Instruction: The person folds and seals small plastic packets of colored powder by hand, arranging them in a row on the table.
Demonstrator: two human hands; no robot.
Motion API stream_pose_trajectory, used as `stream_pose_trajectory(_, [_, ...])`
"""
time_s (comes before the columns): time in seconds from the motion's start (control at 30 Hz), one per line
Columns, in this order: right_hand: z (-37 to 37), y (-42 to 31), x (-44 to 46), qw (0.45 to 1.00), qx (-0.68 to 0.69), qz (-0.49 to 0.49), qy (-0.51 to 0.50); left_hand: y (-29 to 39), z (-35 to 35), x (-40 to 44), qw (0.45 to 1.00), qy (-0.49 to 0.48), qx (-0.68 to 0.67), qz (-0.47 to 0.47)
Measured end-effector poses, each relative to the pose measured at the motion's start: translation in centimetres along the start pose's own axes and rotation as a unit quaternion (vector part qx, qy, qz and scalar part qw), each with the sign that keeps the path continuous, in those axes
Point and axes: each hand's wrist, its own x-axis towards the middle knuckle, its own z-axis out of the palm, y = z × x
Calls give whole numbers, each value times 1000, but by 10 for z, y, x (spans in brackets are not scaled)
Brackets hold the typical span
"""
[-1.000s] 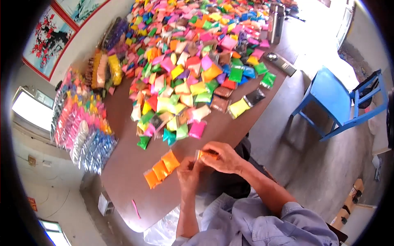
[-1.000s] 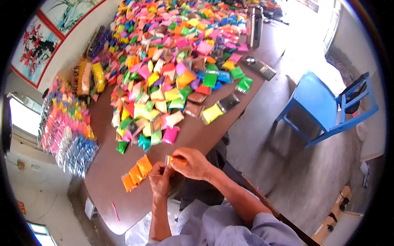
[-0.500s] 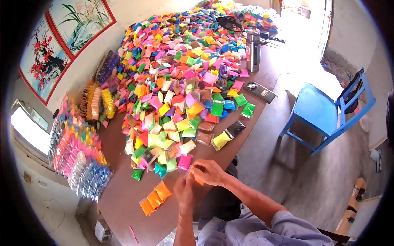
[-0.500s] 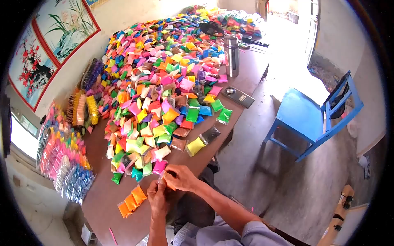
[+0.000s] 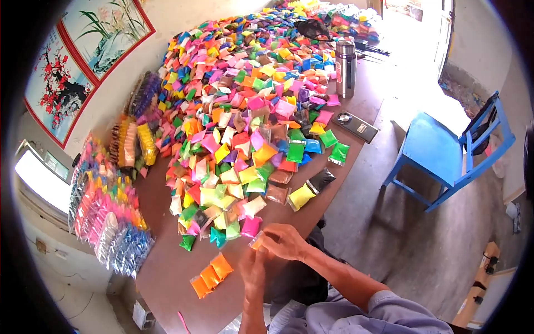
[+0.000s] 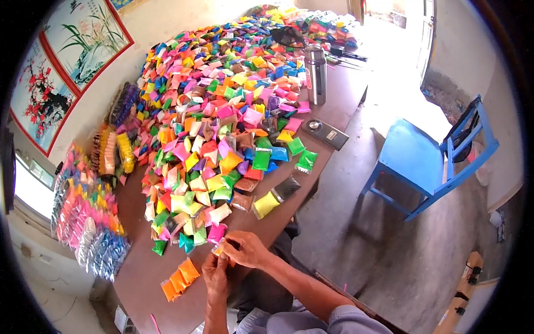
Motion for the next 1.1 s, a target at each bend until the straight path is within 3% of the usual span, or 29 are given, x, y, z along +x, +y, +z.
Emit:
stream_pose_trajectory(0.1, [-1, 3, 2, 999, -2, 14, -50, 9, 2, -2, 1000, -3, -10, 17])
stream_pose_trajectory(0.23, [3, 8, 1, 1000, -2, -13, 21, 47, 17, -8, 997, -4, 68, -24])
stream_pose_trajectory(0.4, [3, 0, 2, 999, 20, -1, 30, 19, 5, 0, 994, -14, 90, -60])
stream_pose_trajectory(0.53, [1, -3, 5, 1000, 12, 22, 6, 20, 6, -2, 996, -7, 78, -49])
stream_pose_trajectory(0.6, [1, -3, 6, 1000, -11, 29, 0, 16, 10, -1, 999, 3, 36, 15])
stream_pose_trajectory(0.9, [10, 6, 2, 997, -17, -3, 81, 32, 17, -1, 998, 13, 49, -37])
stream_pose_trajectory(1.1, [6, 3, 1, 998, -33, 20, 54, 29, 11, 1, 998, -15, 5, -65])
